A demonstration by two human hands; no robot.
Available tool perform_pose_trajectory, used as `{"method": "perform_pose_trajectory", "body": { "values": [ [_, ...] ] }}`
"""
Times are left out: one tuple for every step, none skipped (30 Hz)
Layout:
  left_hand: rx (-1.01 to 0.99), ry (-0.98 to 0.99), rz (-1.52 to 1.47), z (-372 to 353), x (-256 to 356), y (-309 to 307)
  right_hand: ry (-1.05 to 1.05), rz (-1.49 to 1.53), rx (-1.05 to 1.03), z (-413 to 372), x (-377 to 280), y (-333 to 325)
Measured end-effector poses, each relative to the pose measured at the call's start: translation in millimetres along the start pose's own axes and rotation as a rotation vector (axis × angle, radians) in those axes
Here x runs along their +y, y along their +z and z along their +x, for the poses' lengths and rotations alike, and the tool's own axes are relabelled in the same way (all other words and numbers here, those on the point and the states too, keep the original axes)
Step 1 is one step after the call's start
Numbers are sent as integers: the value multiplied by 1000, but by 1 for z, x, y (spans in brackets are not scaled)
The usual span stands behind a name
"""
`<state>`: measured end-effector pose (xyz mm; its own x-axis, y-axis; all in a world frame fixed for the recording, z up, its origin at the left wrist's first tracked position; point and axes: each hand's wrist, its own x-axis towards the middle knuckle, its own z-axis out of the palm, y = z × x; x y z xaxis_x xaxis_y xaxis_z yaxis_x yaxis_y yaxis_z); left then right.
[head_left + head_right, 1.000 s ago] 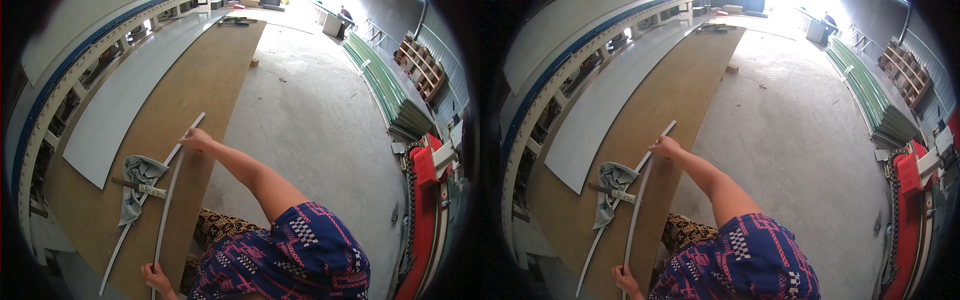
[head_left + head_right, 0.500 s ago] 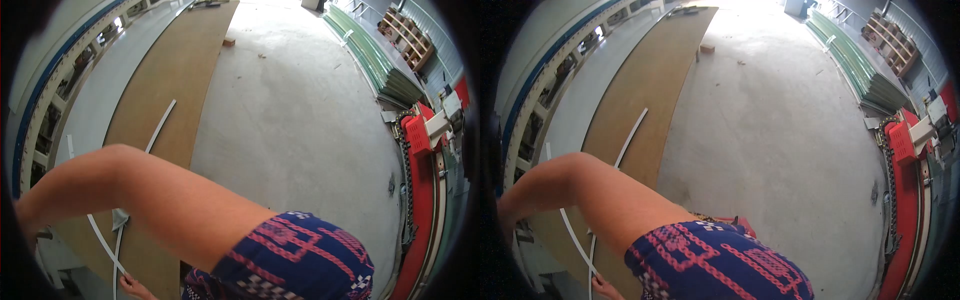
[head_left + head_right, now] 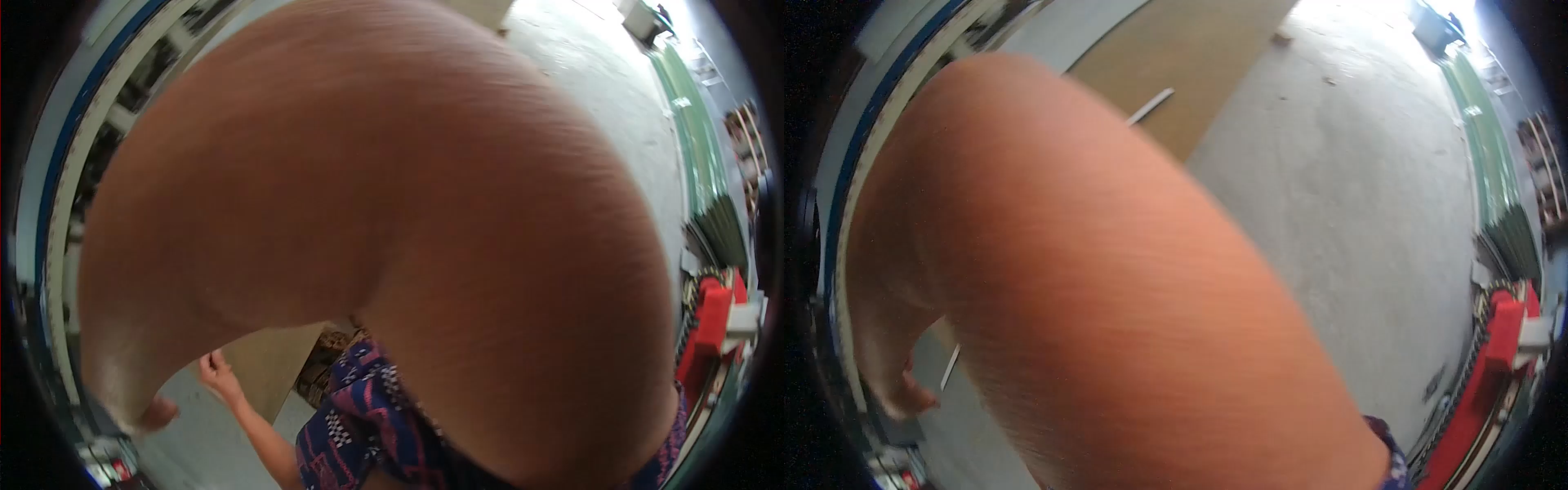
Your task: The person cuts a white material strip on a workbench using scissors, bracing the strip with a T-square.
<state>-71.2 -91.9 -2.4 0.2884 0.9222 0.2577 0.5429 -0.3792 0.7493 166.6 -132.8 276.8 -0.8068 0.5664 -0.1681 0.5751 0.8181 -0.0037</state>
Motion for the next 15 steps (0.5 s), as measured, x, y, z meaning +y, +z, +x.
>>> {"method": "perform_pose_trajectory", "body": {
  "values": [
    [-20, 32, -36, 1, -23, -3, -1, -10, -31, -2, 2, 1],
    [4, -4, -6, 0, -30, -3, 18, -29, -54, -7, 4, 2],
    [38, -41, 26, -1, -29, -4, 30, -52, -76, -11, 7, 2],
    [23, -80, 110, -3, -23, -9, 50, -75, -85, -14, 11, 2],
    [14, -126, 186, -6, -19, -12, 64, -106, -99, -17, 15, 4],
    [36, -151, 137, -8, -33, -10, 87, -136, -105, -22, 19, 4],
    [50, -170, 88, -11, -43, -14, 117, -163, -104, -27, 27, 8],
    [76, -144, 128, -12, -32, -15, 156, -183, -96, -35, 36, 12],
    [96, -120, 161, -15, -16, -11, 207, -200, -90, -40, 48, 19],
    [109, -99, 190, -18, -7, -10, 268, -208, -91, -46, 60, 27],
    [114, -106, 204, -20, -6, -13, 284, -185, -6, -52, 80, 41],
    [121, -118, 219, -25, -8, -19, 363, -217, -13, -57, 91, 47],
    [120, -126, 232, -29, -5, -22, 481, -172, 30, -65, 103, 58],
    [133, -101, 263, -30, -3, -23, 553, -112, 19, -74, 114, 66],
    [139, -98, 266, -32, -6, -27, 627, -49, 10, -83, 122, 72]
  ]
}}
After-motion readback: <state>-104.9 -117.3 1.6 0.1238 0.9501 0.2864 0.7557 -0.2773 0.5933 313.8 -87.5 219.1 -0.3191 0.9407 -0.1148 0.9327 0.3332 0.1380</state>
